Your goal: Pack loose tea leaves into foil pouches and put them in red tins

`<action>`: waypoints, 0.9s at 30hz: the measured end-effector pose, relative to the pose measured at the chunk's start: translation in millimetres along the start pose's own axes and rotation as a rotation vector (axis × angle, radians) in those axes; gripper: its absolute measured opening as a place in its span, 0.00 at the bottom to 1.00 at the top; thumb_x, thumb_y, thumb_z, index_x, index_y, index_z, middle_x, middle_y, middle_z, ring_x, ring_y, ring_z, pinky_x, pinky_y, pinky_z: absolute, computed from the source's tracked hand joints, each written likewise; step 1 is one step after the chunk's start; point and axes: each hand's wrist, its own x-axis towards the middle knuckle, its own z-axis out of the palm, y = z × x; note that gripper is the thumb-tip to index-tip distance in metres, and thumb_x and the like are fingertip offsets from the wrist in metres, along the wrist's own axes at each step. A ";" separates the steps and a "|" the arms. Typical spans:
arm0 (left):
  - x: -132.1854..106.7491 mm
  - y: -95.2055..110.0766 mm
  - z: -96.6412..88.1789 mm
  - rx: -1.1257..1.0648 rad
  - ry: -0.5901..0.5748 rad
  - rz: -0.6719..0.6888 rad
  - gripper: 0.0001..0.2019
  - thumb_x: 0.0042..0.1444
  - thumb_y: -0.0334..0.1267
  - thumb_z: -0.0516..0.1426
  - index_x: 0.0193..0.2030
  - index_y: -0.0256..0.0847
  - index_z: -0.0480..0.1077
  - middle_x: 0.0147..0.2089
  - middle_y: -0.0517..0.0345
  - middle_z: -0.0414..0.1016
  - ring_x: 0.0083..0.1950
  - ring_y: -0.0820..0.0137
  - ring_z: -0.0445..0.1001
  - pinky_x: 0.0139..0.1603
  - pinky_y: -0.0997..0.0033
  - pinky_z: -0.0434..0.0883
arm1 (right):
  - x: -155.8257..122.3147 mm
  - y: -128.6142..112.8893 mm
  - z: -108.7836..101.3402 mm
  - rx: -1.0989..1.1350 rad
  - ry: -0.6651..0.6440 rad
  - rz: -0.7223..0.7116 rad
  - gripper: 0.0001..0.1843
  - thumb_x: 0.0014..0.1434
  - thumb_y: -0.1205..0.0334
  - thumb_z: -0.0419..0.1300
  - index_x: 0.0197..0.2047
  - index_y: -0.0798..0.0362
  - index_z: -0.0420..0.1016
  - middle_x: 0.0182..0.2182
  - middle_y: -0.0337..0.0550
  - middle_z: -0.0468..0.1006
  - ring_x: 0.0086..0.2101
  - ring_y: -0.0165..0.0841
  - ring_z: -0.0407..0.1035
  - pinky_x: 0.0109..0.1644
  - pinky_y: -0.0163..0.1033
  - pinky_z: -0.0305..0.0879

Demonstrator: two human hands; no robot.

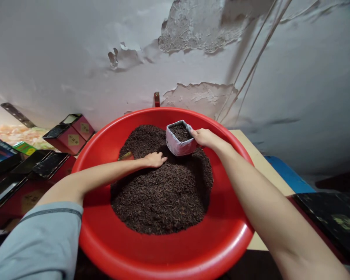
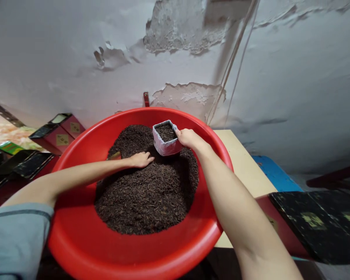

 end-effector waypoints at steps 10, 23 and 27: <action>-5.7 -12.6 -16.2 -0.022 0.007 0.079 0.23 0.67 0.50 0.50 0.52 0.35 0.77 0.58 0.35 0.79 0.57 0.51 0.80 0.54 0.59 0.75 | 0.8 1.2 0.4 0.042 -0.004 -0.006 0.37 0.76 0.44 0.39 0.53 0.64 0.81 0.41 0.61 0.85 0.46 0.44 0.80 0.51 0.38 0.71; 4.3 10.9 -126.4 -1.138 0.286 0.260 0.17 0.67 0.45 0.51 0.28 0.40 0.65 0.24 0.59 0.69 0.17 0.75 0.62 0.20 0.72 0.54 | 3.9 3.9 2.7 0.142 -0.028 0.009 0.35 0.76 0.44 0.40 0.53 0.63 0.80 0.42 0.59 0.85 0.37 0.39 0.82 0.45 0.37 0.73; 22.8 53.8 -135.4 -1.297 0.582 0.366 0.16 0.70 0.43 0.50 0.29 0.41 0.60 0.24 0.63 0.68 0.18 0.77 0.65 0.22 0.76 0.59 | 2.9 3.7 3.0 0.143 -0.026 0.022 0.37 0.75 0.42 0.40 0.51 0.63 0.81 0.42 0.59 0.86 0.34 0.38 0.82 0.40 0.36 0.73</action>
